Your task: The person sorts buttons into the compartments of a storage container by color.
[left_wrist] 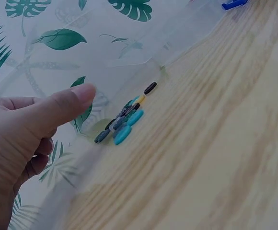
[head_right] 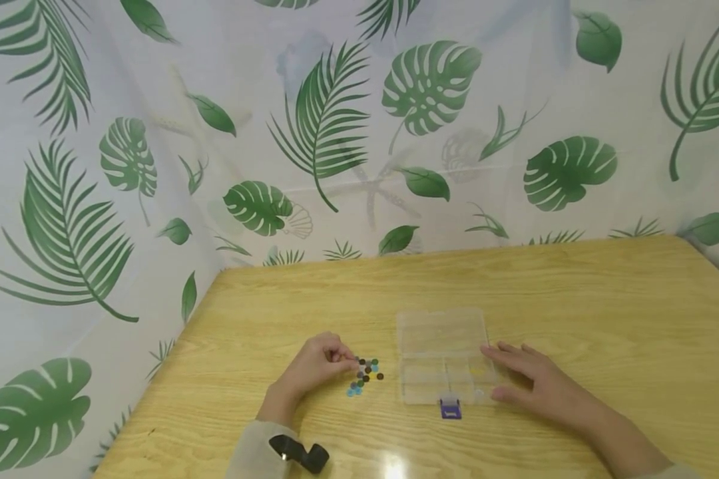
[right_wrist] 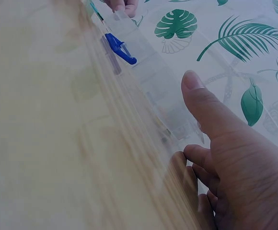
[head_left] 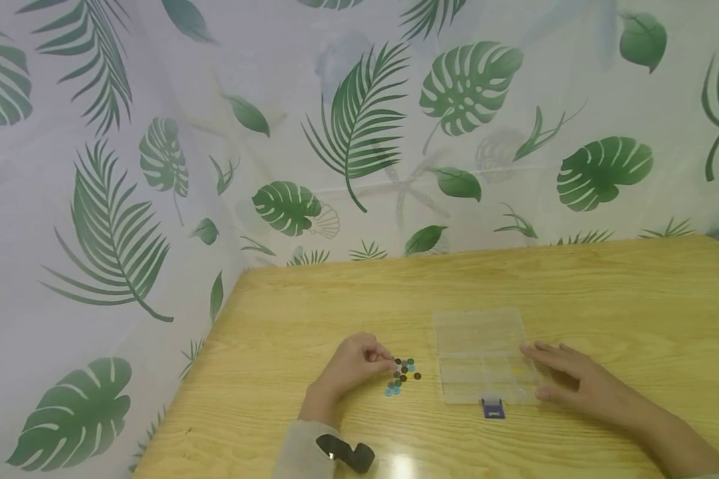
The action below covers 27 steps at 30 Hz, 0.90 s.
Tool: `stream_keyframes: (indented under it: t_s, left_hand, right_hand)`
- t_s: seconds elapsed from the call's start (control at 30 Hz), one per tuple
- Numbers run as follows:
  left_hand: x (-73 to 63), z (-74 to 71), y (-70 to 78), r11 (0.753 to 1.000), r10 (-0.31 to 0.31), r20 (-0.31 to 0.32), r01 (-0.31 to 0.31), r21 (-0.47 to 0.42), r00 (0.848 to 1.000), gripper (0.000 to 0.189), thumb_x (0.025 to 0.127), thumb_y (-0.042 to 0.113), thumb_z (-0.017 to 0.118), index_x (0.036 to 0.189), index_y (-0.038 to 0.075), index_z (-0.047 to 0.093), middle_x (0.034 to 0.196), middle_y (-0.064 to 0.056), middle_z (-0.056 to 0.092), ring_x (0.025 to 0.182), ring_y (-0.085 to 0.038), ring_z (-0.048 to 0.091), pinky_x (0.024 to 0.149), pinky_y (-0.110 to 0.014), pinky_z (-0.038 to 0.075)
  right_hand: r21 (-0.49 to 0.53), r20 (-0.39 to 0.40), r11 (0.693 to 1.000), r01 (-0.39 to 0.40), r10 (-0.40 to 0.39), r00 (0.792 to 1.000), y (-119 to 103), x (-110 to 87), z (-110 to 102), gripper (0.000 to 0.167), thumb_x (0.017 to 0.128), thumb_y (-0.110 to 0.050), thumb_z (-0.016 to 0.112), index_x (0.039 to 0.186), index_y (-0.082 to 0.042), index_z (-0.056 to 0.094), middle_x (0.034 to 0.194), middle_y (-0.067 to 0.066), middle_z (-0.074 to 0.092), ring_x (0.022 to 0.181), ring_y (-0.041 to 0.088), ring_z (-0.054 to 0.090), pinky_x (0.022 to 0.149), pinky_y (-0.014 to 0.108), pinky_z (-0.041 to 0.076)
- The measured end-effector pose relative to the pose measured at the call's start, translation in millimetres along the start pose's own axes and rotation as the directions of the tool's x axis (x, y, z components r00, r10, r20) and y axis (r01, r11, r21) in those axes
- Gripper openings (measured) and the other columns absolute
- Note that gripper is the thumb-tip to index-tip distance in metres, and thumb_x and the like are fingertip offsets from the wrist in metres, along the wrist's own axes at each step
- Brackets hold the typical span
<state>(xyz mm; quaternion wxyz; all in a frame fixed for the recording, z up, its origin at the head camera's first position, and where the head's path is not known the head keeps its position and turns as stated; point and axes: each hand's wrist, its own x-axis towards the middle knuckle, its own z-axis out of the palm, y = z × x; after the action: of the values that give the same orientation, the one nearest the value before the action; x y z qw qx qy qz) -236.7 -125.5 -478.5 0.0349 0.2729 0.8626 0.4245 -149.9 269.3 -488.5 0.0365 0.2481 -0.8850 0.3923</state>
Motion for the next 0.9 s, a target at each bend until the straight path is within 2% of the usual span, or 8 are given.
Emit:
stream_keyframes:
  t_s: [0.4, 0.43, 0.5, 0.6, 0.67, 0.77, 0.83, 0.9]
  left_hand:
    - [6.7, -2.8, 13.7, 0.984, 0.131, -0.066, -0.121, 0.134, 0.989, 0.014, 0.079, 0.031, 0.076, 0.073, 0.019, 0.072, 0.063, 0.012, 0.048, 0.066, -0.006, 0.04, 0.063, -0.021, 0.037]
    - [6.9, -2.8, 15.1, 0.981, 0.143, -0.068, -0.132, 0.143, 0.987, 0.014, 0.079, 0.03, 0.076, 0.074, 0.018, 0.071, 0.063, 0.012, 0.048, 0.067, -0.006, 0.04, 0.063, -0.021, 0.037]
    - [7.6, -2.4, 17.8, 0.978, 0.159, -0.072, -0.147, 0.15, 0.985, 0.014, 0.079, 0.029, 0.076, 0.073, 0.018, 0.071, 0.064, 0.012, 0.048, 0.068, -0.006, 0.041, 0.064, -0.021, 0.037]
    - [9.8, -0.6, 20.2, 0.971, 0.197, -0.068, -0.184, 0.155, 0.978, 0.011, 0.078, 0.027, 0.077, 0.077, 0.016, 0.073, 0.063, 0.011, 0.045, 0.069, -0.006, 0.04, 0.066, -0.021, 0.037]
    - [10.4, 1.0, 21.9, 0.968, 0.209, -0.063, -0.197, 0.155, 0.976, 0.011, 0.077, 0.026, 0.078, 0.078, 0.016, 0.073, 0.063, 0.011, 0.044, 0.069, -0.006, 0.039, 0.066, -0.021, 0.035]
    - [11.2, 3.8, 25.7, 0.958, 0.25, -0.055, -0.238, 0.162, 0.967, 0.01, 0.076, 0.024, 0.078, 0.078, 0.015, 0.073, 0.063, 0.01, 0.045, 0.069, -0.006, 0.039, 0.066, -0.02, 0.035]
    - [12.9, 6.0, 29.2, 0.944, 0.293, -0.057, -0.279, 0.177, 0.955, 0.01, 0.076, 0.024, 0.079, 0.079, 0.015, 0.073, 0.063, 0.01, 0.048, 0.068, -0.006, 0.039, 0.068, -0.019, 0.036]
    - [16.1, 8.9, 32.4, 0.922, 0.352, -0.058, -0.336, 0.195, 0.934, 0.01, 0.076, 0.023, 0.079, 0.078, 0.015, 0.073, 0.062, 0.009, 0.049, 0.067, -0.007, 0.04, 0.07, -0.019, 0.037]
  right_hand:
    - [-0.035, -0.019, 0.999, 0.009, -0.01, 1.0, -1, -3.9, -3, 0.063, 0.086, -0.016, 0.069, 0.143, -0.019, 0.043, 0.141, 0.027, 0.041, 0.129, -0.017, 0.015, 0.101, 0.001, 0.002]
    - [-0.029, -0.016, 1.0, -0.003, 0.002, 1.0, -2, -4.1, -3, 0.063, 0.086, -0.016, 0.068, 0.143, -0.02, 0.042, 0.142, 0.026, 0.041, 0.134, -0.008, 0.016, 0.103, 0.003, 0.001]
    - [-0.006, -0.008, 1.0, -0.028, 0.028, 1.0, -2, -4.0, -4, 0.062, 0.087, -0.017, 0.068, 0.143, -0.02, 0.042, 0.143, 0.027, 0.039, 0.142, 0.015, 0.018, 0.115, 0.023, 0.003]
    - [0.021, 0.001, 0.998, -0.06, 0.06, 0.998, -3, -3.1, -4, 0.062, 0.087, -0.019, 0.067, 0.143, -0.021, 0.042, 0.144, 0.028, 0.037, 0.134, 0.05, 0.022, 0.113, 0.053, 0.006]
    - [0.012, -0.004, 0.999, -0.034, 0.034, 0.999, -2, -1.0, -3, 0.062, 0.087, -0.017, 0.068, 0.143, -0.02, 0.043, 0.142, 0.028, 0.039, 0.139, 0.041, 0.022, 0.115, 0.049, 0.007]
    - [0.0, -0.002, 1.0, -0.013, 0.013, 1.0, -2, -0.1, -1, 0.061, 0.087, -0.017, 0.068, 0.143, -0.019, 0.042, 0.142, 0.027, 0.039, 0.141, 0.026, 0.022, 0.116, 0.027, 0.003]
    - [-0.004, -0.003, 1.0, -0.001, 0.001, 1.0, -2, -0.3, 1, 0.062, 0.087, -0.017, 0.067, 0.143, -0.019, 0.042, 0.143, 0.026, 0.039, 0.138, 0.005, 0.019, 0.109, 0.01, -0.001]
    - [0.011, 0.004, 1.0, -0.017, 0.017, 1.0, -4, -1.1, 1, 0.062, 0.088, -0.017, 0.066, 0.144, -0.02, 0.041, 0.144, 0.026, 0.037, 0.138, 0.006, 0.017, 0.109, 0.011, -0.002]
